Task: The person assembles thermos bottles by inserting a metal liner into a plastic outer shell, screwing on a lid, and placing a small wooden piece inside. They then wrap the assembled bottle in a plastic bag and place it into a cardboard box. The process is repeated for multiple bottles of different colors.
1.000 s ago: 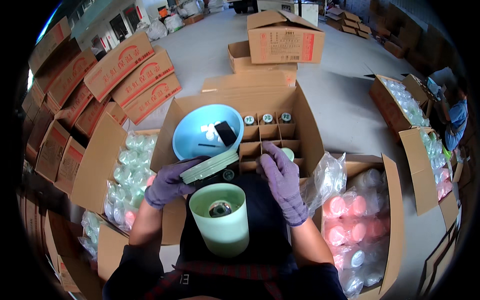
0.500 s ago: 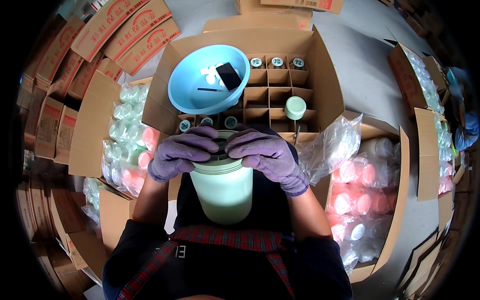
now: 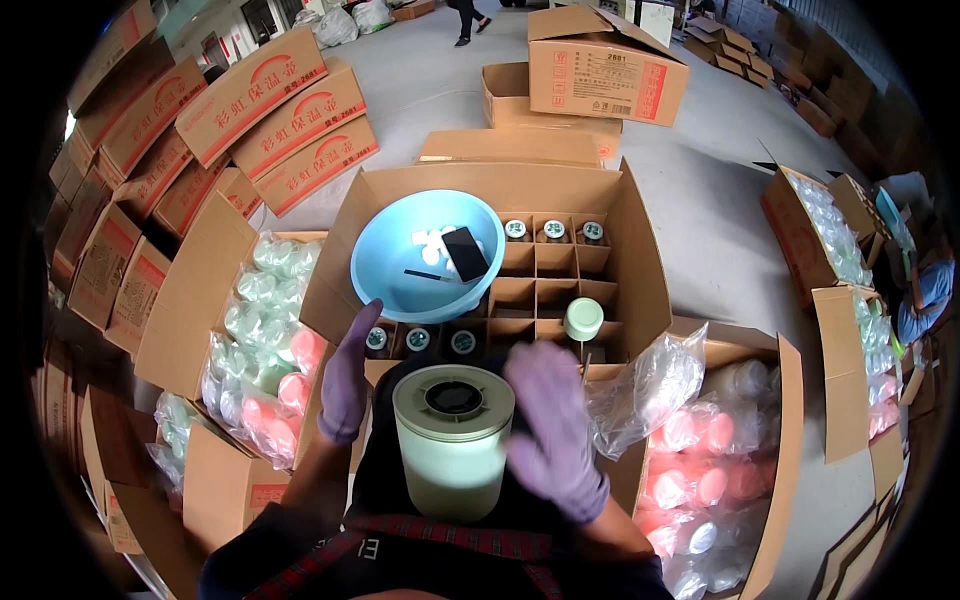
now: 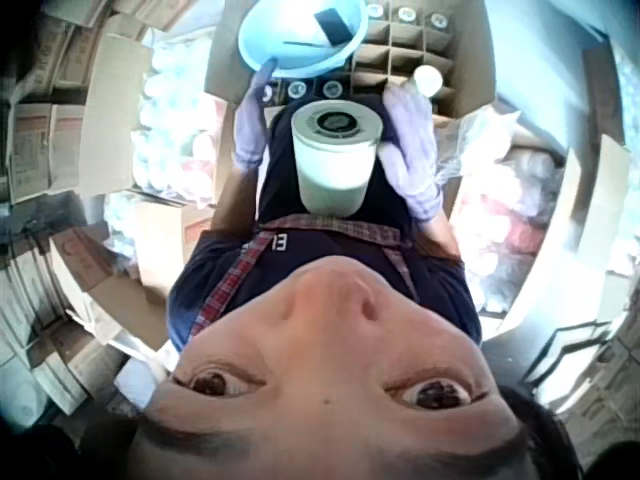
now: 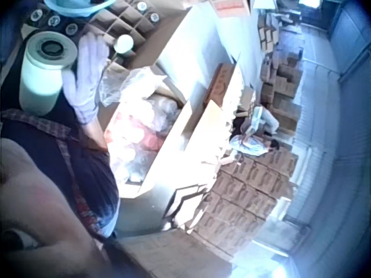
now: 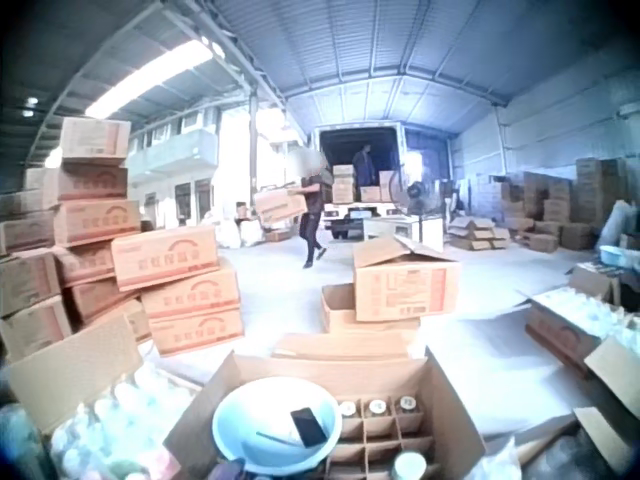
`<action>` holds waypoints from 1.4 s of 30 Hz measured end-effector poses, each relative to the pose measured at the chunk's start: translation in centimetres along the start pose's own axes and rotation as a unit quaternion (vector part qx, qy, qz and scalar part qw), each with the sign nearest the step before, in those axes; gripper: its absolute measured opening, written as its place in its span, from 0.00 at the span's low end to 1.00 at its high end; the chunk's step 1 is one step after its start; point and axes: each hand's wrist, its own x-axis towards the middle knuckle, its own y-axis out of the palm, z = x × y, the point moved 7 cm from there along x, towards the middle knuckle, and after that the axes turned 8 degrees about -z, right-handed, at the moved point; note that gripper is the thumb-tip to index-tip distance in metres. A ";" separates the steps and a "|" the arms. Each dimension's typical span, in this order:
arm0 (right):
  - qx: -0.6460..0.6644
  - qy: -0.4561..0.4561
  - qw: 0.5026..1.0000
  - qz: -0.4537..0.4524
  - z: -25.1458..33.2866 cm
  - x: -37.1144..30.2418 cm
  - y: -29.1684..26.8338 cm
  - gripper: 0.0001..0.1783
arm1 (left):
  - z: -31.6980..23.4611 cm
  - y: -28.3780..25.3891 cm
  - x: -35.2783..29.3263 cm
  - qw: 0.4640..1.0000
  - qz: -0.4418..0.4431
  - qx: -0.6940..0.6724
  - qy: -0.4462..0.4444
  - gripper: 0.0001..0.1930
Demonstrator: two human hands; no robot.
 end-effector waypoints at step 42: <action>-0.044 0.008 0.999 0.028 -1.8 -0.7 2.0 0.41 | -2.0 2.6 -0.8 0.991 0.111 0.066 0.024 0.27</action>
